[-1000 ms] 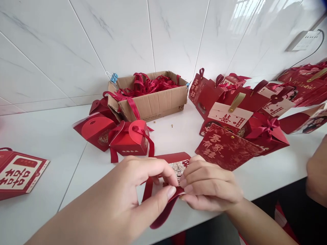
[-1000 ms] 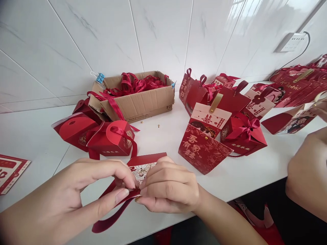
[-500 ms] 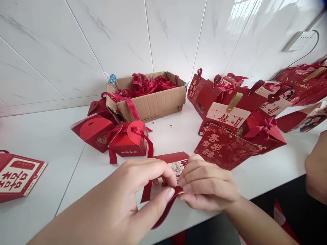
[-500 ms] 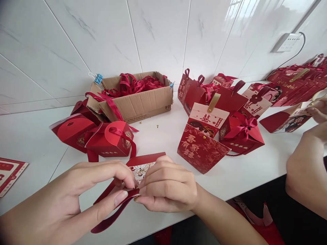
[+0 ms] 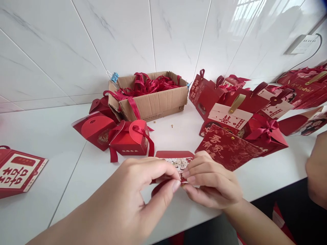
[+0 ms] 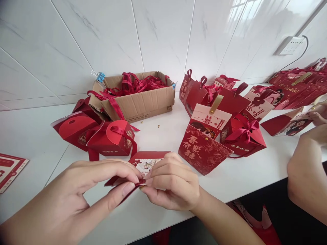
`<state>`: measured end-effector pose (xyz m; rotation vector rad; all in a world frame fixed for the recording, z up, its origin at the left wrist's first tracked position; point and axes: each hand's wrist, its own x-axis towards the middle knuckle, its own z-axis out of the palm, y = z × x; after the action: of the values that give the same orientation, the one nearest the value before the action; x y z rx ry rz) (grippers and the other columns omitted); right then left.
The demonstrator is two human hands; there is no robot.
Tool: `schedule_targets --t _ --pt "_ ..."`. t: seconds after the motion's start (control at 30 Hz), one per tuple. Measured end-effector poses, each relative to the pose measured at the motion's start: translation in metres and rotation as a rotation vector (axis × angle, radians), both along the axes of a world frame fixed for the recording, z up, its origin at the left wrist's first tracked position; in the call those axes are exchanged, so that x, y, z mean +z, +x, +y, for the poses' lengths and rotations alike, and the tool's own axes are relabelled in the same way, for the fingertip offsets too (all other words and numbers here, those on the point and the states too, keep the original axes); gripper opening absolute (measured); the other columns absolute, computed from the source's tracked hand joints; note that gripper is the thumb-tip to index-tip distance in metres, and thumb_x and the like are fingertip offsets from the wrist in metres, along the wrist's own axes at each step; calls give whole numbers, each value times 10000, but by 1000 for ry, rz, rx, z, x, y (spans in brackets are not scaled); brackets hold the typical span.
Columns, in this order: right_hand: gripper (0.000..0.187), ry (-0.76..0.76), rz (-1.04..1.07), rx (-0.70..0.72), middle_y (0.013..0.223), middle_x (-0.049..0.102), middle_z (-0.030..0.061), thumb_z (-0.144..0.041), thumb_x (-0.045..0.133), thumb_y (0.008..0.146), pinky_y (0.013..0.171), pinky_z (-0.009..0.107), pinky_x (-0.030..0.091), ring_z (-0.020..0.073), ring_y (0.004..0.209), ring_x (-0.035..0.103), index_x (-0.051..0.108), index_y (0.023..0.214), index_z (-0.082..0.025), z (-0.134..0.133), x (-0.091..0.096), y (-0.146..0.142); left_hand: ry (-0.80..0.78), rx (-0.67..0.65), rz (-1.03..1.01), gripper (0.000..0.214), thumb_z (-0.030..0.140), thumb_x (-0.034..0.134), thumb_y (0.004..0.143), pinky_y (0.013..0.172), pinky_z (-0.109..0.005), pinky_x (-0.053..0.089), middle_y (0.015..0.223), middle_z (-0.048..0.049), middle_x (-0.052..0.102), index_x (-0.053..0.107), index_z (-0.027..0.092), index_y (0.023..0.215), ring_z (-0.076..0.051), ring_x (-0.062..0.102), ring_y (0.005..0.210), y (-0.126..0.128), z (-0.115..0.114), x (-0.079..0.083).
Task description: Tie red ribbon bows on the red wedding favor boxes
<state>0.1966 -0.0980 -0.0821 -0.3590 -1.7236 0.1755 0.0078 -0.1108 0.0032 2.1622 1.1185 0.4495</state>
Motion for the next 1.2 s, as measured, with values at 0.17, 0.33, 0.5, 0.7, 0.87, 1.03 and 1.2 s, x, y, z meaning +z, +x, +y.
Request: schedule_targets --t 0.17,0.33,0.5,0.7,0.87,1.03,1.2 --pt "195 -16 23 -10 750 668 47 -54 668 774 547 283 559 150 668 671 628 944 -140 3 -6 1 156 14 -49 52 233 617 830 610 -193 494 809 50 668 606 242 880 -96 609 681 4 0 -10" --pt "114 -6 -13 -72 985 695 130 -93 648 793 551 292 553 158 721 688 615 890 -142 4 -8 2 206 -4 -58 72 171 568 869 610 -176 485 796 59 670 605 231 854 -76 609 683 4 0 -12" --pt "136 -3 5 -28 843 740 98 -78 648 791 554 282 541 160 710 702 598 893 -152 5 -5 0 271 -10 -114 114 125 588 857 677 -138 487 832 84 693 607 237 869 -55 631 735 3 0 -16" --pt "210 -14 16 32 809 707 118 -15 647 743 576 318 558 183 718 688 614 927 -112 6 -8 1 287 3 -120 116 119 607 845 653 -127 477 807 94 687 613 233 865 -43 621 706 5 2 -18" --pt "269 -30 14 39 776 698 101 15 651 717 568 337 555 194 694 684 625 952 -112 5 -9 2 318 19 -117 91 136 603 849 621 -138 483 768 80 685 622 224 836 -54 622 673 6 2 -17" --pt "310 -79 44 -1 772 711 76 25 678 703 582 332 552 200 701 707 640 969 -130 3 -8 1 386 52 -136 81 138 605 846 595 -138 489 791 66 707 622 216 831 -59 638 655 7 3 -22" --pt "299 -108 65 -62 771 725 56 -17 686 723 574 334 530 208 703 714 645 972 -176 2 -9 -1 340 99 -159 78 155 610 846 609 -121 505 806 74 715 629 230 846 -57 655 675 10 5 -23"
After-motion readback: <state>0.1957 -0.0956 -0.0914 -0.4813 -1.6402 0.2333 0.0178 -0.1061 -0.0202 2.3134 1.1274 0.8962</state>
